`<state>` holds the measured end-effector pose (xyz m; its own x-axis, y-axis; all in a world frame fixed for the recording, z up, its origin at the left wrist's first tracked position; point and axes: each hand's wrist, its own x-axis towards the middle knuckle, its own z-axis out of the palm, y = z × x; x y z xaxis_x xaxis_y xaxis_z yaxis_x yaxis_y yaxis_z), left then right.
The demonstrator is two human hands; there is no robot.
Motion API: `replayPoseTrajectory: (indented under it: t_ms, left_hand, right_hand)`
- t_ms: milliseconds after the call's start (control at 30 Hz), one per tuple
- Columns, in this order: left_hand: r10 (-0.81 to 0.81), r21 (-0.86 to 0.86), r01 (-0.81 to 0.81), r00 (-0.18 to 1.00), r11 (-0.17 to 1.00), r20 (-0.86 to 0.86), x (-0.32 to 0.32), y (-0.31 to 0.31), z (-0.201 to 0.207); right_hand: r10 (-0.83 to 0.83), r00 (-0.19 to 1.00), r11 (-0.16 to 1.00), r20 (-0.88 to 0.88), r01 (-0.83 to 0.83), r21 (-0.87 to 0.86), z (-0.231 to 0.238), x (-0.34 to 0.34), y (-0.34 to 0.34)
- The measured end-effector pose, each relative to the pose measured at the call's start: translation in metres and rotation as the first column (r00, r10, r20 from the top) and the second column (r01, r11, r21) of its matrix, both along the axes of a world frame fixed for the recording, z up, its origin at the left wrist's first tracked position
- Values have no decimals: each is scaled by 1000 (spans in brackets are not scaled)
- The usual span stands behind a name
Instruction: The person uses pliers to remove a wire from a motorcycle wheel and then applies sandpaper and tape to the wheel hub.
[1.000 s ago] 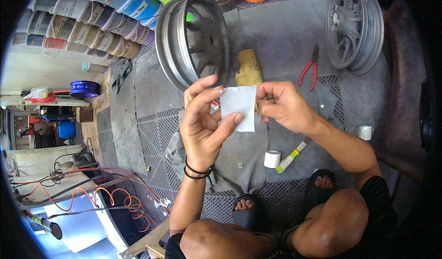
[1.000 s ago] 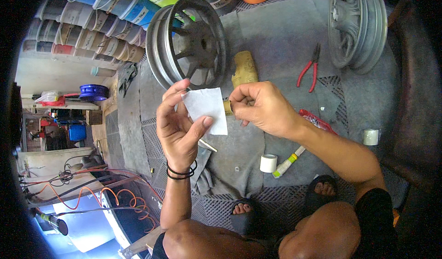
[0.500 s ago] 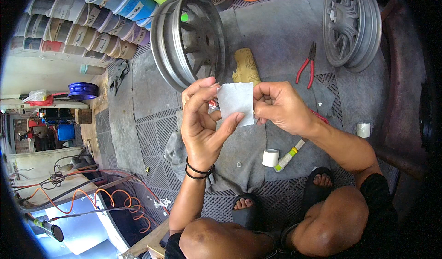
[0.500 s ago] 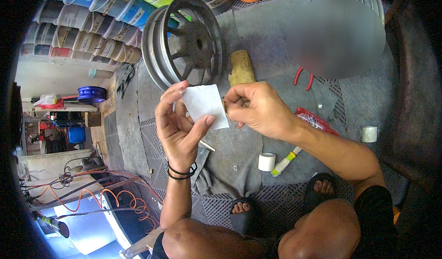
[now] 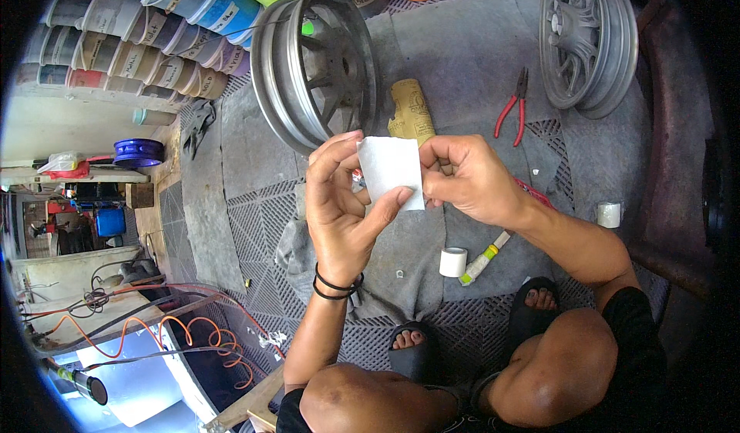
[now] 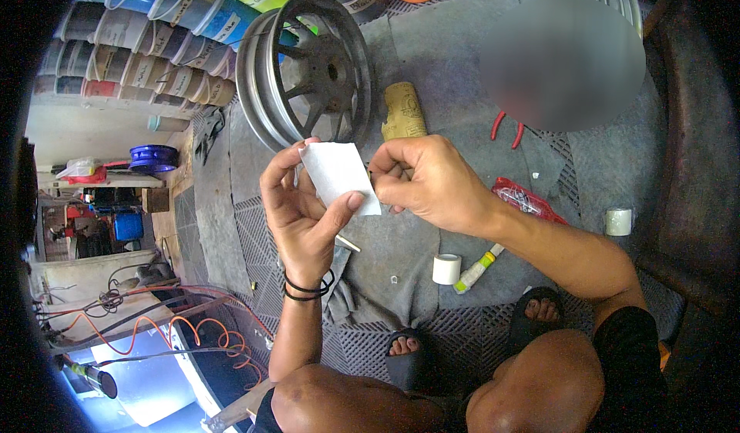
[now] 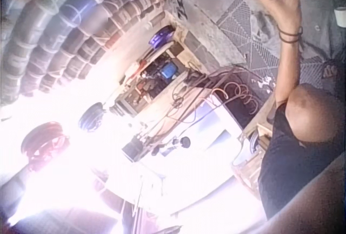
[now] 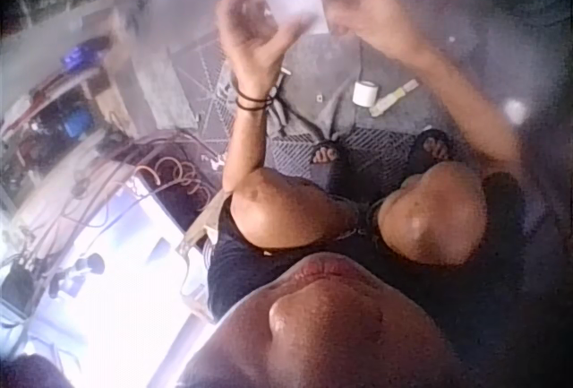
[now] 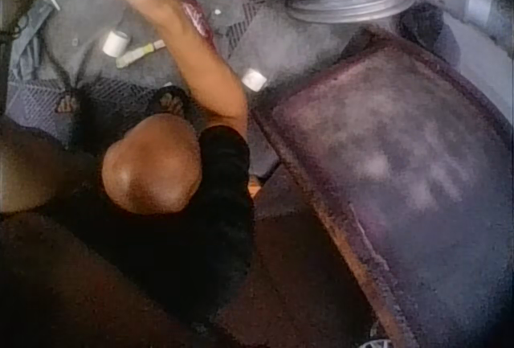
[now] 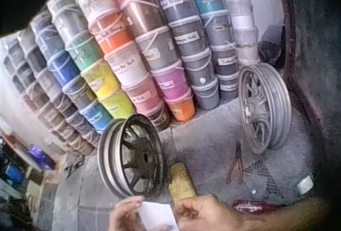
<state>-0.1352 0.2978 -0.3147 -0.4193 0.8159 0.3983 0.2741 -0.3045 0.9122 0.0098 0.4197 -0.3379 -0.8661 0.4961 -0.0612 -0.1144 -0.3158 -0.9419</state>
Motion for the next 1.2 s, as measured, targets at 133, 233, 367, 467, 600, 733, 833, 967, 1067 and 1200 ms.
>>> replayPoseTrajectory:
  t_ms: [133,233,367,467,600,733,833,967,1067,1200]
  left_hand:
    - [16,-28,-18,997,999,-70,-2,-2,-1]
    - [73,-28,-86,947,996,-314,-9,-4,1]
    - [161,33,-177,781,984,-604,-15,-8,8]
    - [196,93,-187,666,978,-720,-19,-11,10]
    - [271,-22,-320,834,947,-481,-5,-14,6]
    - [101,-537,-189,977,822,-189,2,-26,25]
    - [164,-461,113,840,880,518,23,-38,26]
    - [248,29,-246,960,969,-127,25,-36,13]
    - [259,83,-285,665,955,-700,14,-53,17]
    - [351,156,-334,672,929,-652,13,-46,-7]
  right_hand:
    - [-21,999,996,-25,23,90,4,1,-1]
    - [-22,999,992,-46,27,125,3,2,-1]
    - [26,999,998,-42,-23,59,3,3,-2]
    - [60,995,998,-78,-62,-26,6,4,-4]
    - [36,992,999,-120,-38,-12,3,1,-2]
    - [-127,987,978,-104,141,151,11,0,2]
    - [-198,963,831,-183,264,490,12,1,6]
    - [-182,938,643,-294,340,687,13,4,8]
    - [-122,944,647,-305,309,697,16,4,7]
    - [-48,961,748,-271,214,628,22,2,0]
